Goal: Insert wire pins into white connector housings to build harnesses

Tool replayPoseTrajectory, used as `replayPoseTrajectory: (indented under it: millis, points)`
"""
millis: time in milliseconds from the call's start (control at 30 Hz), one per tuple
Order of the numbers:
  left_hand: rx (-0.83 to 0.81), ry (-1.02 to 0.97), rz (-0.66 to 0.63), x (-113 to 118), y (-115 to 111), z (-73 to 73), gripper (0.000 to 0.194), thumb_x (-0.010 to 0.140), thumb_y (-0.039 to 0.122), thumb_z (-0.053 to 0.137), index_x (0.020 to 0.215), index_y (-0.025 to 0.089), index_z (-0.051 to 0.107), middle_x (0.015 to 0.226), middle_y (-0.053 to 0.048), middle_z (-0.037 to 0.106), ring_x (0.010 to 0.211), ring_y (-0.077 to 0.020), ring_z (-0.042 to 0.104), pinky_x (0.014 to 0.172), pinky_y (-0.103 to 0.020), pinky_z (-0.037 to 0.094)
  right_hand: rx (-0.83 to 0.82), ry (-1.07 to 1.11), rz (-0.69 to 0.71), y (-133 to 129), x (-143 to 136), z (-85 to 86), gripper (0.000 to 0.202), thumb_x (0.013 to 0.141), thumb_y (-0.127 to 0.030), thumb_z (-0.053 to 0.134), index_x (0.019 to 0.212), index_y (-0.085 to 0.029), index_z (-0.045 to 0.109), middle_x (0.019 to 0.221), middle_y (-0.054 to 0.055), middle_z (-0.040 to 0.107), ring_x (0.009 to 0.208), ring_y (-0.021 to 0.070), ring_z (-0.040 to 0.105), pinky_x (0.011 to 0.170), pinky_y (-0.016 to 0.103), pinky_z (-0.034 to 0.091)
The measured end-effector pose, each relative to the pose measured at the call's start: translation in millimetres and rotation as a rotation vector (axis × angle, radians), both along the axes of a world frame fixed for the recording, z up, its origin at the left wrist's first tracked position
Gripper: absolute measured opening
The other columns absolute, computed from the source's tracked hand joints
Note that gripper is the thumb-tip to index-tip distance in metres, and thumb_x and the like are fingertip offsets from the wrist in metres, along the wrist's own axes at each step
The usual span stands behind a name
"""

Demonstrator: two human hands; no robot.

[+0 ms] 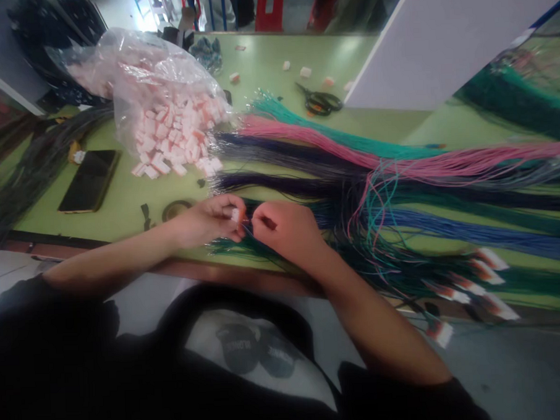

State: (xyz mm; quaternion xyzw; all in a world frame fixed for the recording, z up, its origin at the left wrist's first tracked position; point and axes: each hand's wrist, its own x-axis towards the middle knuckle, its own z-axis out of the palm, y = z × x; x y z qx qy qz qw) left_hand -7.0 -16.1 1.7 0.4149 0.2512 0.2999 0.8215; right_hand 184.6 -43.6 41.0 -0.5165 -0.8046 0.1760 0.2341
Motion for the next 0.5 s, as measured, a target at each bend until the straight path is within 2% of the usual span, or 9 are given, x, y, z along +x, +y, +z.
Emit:
replayPoseTrajectory:
  millis: [333, 500]
  points:
    - [-0.019, 0.063, 0.041, 2, -3, -1.5, 0.034, 0.062, 0.015, 0.080, 0.088, 0.014, 0.059, 0.073, -0.001, 0.065, 0.066, -0.0134, 0.067, 0.066, -0.027, 0.056, -0.045, 0.036, 0.038, 2, -5, -7.1, 0.018, 0.076, -0.025, 0.049, 0.063, -0.019, 0.060, 0.054, -0.002, 0.053, 0.051, 0.0096, 0.043, 0.053, 0.024, 0.029]
    - [-0.009, 0.097, 0.056, 2, -2, -5.7, 0.033, 0.064, 0.014, 0.078, 0.091, 0.013, 0.059, 0.075, -0.003, 0.066, 0.067, -0.0144, 0.067, 0.069, -0.030, 0.056, -0.014, -0.042, 0.019, 0, -11, -14.5, 0.019, 0.078, -0.025, 0.050, 0.064, -0.019, 0.062, 0.060, 0.000, 0.059, 0.055, 0.0106, 0.047, 0.054, 0.024, 0.029]
